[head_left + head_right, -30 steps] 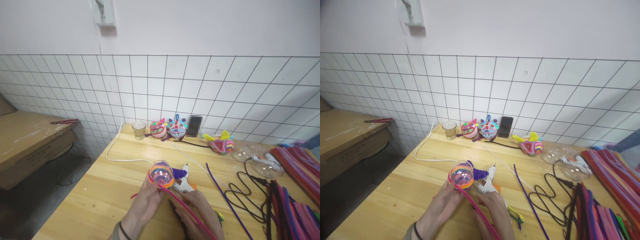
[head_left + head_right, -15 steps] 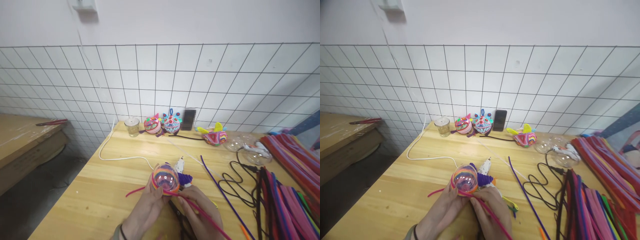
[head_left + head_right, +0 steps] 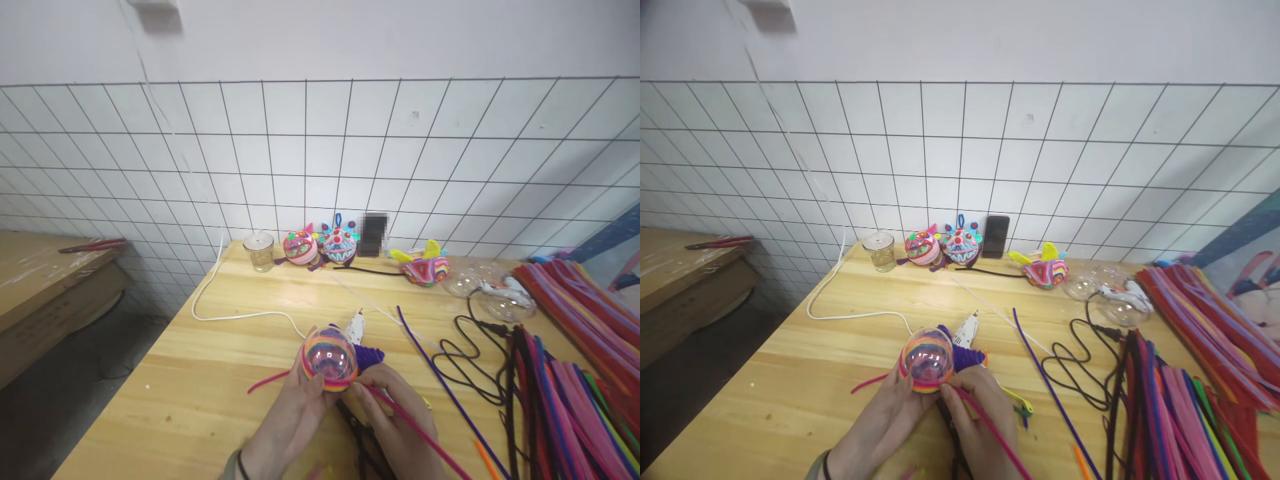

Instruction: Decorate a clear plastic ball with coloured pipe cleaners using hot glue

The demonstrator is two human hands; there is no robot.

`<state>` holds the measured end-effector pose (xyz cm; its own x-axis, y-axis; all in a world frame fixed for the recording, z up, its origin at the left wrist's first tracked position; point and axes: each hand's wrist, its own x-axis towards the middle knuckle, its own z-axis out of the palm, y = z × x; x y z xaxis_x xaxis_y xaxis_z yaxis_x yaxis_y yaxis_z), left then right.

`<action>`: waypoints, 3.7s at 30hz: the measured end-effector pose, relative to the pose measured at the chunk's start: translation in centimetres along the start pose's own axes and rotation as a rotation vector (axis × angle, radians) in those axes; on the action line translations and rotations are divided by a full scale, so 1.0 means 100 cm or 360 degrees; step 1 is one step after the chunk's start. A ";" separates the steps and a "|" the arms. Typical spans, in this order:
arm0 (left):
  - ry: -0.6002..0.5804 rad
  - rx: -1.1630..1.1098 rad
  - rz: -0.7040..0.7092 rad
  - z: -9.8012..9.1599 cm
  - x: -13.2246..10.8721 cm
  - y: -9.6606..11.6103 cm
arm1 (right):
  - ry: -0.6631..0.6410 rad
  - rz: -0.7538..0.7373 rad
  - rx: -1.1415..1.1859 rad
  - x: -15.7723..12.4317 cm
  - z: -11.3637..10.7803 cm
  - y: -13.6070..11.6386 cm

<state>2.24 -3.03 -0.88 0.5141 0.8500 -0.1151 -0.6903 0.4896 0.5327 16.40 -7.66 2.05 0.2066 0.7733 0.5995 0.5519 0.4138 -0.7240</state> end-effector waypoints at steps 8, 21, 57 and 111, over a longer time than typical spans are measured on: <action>0.0030 0.0020 0.0014 0.000 -0.001 0.000 | -0.0008 0.0103 0.0035 -0.001 0.000 0.000; 0.0115 0.0158 0.0143 0.003 -0.007 0.000 | -0.0112 0.0192 0.0247 -0.002 -0.007 0.005; 0.0018 0.0246 0.0102 0.001 -0.011 0.000 | -0.0195 0.0231 0.0467 -0.004 -0.007 0.008; 0.0047 0.0310 0.0168 0.003 -0.008 0.000 | -0.0385 0.0306 0.0489 -0.004 -0.009 0.015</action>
<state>1.97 -3.73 -0.58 0.4267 0.9014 -0.0731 -0.6269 0.3531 0.6945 17.90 -7.78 1.03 0.0669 0.9254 0.3732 0.2482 0.3468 -0.9045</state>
